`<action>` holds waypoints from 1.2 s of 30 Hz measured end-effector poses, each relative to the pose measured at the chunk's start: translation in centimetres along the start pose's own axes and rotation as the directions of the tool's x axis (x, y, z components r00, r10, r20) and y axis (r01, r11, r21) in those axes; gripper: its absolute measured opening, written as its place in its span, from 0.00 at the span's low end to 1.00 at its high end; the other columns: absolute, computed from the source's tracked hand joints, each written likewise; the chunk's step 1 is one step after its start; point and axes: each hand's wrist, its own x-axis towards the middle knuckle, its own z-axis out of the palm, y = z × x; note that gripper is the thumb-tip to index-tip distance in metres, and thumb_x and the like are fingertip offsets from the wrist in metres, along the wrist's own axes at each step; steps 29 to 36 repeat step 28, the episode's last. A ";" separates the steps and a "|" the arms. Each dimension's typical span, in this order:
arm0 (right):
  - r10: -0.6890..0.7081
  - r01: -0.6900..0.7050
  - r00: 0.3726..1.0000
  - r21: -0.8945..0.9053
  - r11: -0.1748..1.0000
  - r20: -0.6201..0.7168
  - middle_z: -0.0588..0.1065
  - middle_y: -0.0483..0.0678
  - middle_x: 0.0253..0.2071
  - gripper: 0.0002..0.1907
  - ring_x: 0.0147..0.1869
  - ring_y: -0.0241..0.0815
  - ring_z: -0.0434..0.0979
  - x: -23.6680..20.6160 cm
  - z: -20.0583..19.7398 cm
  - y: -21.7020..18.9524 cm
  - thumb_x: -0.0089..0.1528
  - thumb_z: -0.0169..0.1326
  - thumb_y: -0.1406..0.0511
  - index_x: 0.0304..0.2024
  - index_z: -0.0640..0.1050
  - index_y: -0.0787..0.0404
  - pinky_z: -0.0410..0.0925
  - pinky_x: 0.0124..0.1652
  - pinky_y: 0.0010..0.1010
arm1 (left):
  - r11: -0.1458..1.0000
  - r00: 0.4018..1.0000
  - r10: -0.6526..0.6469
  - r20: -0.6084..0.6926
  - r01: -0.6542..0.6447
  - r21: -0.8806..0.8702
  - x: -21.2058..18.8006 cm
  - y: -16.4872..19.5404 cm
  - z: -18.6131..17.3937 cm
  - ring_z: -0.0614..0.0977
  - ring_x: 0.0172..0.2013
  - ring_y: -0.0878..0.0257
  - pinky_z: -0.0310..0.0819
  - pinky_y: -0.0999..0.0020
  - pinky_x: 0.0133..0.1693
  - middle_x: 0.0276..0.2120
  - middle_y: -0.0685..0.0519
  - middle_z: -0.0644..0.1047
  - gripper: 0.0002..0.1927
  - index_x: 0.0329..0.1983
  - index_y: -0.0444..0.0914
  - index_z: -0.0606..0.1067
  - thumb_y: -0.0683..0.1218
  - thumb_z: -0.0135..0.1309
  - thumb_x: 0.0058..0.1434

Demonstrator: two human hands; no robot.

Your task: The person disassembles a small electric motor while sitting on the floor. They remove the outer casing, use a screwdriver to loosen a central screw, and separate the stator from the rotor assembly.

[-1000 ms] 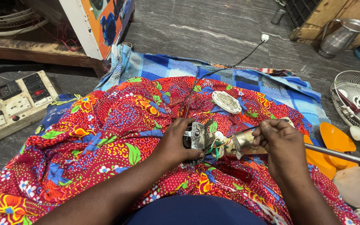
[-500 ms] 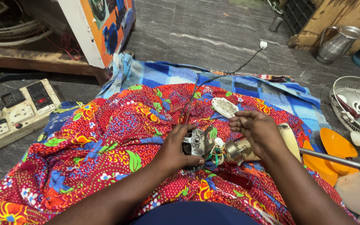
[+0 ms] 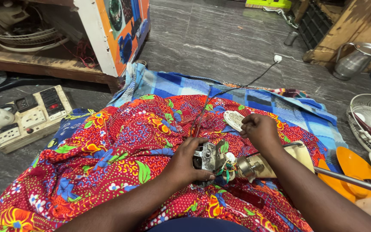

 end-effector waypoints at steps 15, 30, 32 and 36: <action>-0.298 0.218 0.943 -0.402 0.889 -0.149 0.82 0.59 0.40 0.12 0.45 0.49 0.85 0.0 -0.6 0.2 0.61 0.57 0.71 0.47 0.83 0.64 0.75 0.47 0.36 | 1.000 1.000 -0.018 0.018 0.019 -0.022 -0.1 0.7 -0.1 0.74 0.60 0.50 0.69 0.55 0.60 0.57 0.47 0.71 0.52 0.65 0.41 0.68 0.51 0.77 0.34; -0.438 0.432 0.899 -0.134 0.892 -0.020 0.68 0.61 0.64 0.56 0.67 0.52 0.71 -14.1 0.9 -5.2 0.47 0.71 0.63 0.70 0.55 0.63 0.67 0.60 0.41 | 0.994 0.997 -0.073 0.024 0.071 0.082 0.4 -0.4 0.5 0.70 0.63 0.48 0.66 0.55 0.63 0.60 0.46 0.68 0.59 0.68 0.42 0.62 0.48 0.78 0.29; -0.438 0.432 0.899 -0.134 0.892 -0.020 0.68 0.61 0.64 0.56 0.67 0.52 0.71 -14.1 0.9 -5.2 0.47 0.71 0.63 0.70 0.55 0.63 0.67 0.60 0.41 | 0.994 0.997 -0.073 0.024 0.071 0.082 0.4 -0.4 0.5 0.70 0.63 0.48 0.66 0.55 0.63 0.60 0.46 0.68 0.59 0.68 0.42 0.62 0.48 0.78 0.29; -0.438 0.432 0.899 -0.134 0.892 -0.020 0.68 0.61 0.64 0.56 0.67 0.52 0.71 -14.1 0.9 -5.2 0.47 0.71 0.63 0.70 0.55 0.63 0.67 0.60 0.41 | 0.994 0.997 -0.073 0.024 0.071 0.082 0.4 -0.4 0.5 0.70 0.63 0.48 0.66 0.55 0.63 0.60 0.46 0.68 0.59 0.68 0.42 0.62 0.48 0.78 0.29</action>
